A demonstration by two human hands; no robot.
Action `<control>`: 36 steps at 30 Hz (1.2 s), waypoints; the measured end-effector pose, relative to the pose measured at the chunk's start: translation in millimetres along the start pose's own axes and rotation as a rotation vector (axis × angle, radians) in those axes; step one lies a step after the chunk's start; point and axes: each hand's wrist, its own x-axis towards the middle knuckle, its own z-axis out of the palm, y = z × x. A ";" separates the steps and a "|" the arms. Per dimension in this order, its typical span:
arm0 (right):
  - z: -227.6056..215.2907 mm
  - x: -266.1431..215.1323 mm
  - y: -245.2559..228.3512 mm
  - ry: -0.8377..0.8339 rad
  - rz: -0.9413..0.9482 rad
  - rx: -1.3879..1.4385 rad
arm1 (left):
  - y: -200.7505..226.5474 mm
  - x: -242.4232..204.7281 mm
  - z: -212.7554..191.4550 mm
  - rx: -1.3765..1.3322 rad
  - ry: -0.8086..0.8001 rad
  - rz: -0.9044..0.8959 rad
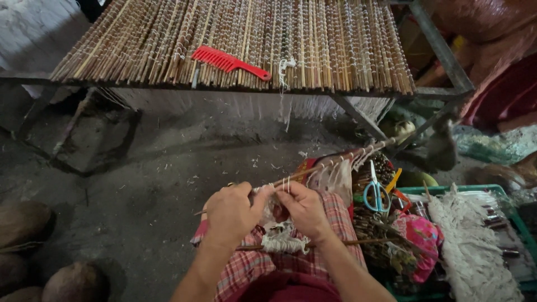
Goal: The person assembles a bamboo mat by tying lengths of white cord around individual bamboo slats and a wooden guide rod, using scissors to trim excess cord.
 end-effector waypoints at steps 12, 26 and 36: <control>13.7 -11.0 -61.2 0.163 0.300 0.045 | -13.9 0.6 27.1 0.128 0.186 0.083; -2.7 -9.1 -81.1 0.268 0.376 -0.167 | -4.7 6.0 -5.5 -0.051 -0.131 -0.087; -52.2 18.9 54.8 -0.197 -0.454 0.053 | 2.8 4.2 4.6 -0.044 -0.123 -0.053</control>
